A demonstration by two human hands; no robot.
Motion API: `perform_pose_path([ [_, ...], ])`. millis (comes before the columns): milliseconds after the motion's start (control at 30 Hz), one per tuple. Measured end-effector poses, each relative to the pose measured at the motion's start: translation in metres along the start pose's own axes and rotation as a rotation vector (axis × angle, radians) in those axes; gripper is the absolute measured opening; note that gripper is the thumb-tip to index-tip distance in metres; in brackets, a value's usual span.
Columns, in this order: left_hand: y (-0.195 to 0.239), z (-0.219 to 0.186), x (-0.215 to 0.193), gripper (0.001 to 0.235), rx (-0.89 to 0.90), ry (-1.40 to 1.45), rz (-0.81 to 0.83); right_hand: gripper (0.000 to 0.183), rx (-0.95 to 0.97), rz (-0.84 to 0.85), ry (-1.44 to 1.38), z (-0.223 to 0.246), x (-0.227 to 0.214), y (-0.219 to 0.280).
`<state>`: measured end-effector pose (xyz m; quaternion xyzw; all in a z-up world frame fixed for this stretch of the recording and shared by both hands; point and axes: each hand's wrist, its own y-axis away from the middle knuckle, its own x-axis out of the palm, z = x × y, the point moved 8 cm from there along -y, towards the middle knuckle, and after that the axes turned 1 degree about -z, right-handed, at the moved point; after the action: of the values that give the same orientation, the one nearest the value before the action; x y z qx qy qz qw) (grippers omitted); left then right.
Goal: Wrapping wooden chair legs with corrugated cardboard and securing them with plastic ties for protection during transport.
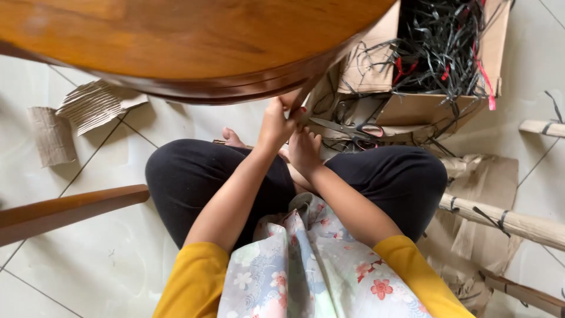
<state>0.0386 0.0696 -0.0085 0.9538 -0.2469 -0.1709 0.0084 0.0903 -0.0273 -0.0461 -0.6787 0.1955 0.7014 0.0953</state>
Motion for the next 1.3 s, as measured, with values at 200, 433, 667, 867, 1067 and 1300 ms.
perform_pose_path([
  [200, 0.001, 0.006, -0.004, 0.042, 0.004, -0.095, -0.024, 0.016, -0.085, -0.008, -0.076, 0.002, 0.043, -0.001],
  [433, -0.002, 0.004, -0.004, 0.042, 0.029, -0.195, -0.003, 0.009, -0.102, -0.292, -0.027, -0.015, -0.015, 0.012],
  [667, 0.007, -0.01, -0.006, 0.044, 0.034, -0.142, -0.005, 0.02, -0.083, -0.43, -0.254, -0.046, -0.11, 0.055],
  [867, 0.01, -0.009, -0.007, 0.044, 0.061, -0.14, -0.003, 0.033, -0.043, -0.514, -0.49, -0.081, -0.217, 0.111],
  [1067, 0.047, -0.065, -0.067, 0.03, 0.134, -0.288, 0.034, 0.01, -0.32, -0.472, -0.32, -0.07, -0.334, 0.14],
  [1300, 0.098, -0.16, -0.099, 0.081, 0.6, 0.16, 0.362, 0.004, -0.605, -0.433, -0.318, -0.027, -0.368, 0.114],
])
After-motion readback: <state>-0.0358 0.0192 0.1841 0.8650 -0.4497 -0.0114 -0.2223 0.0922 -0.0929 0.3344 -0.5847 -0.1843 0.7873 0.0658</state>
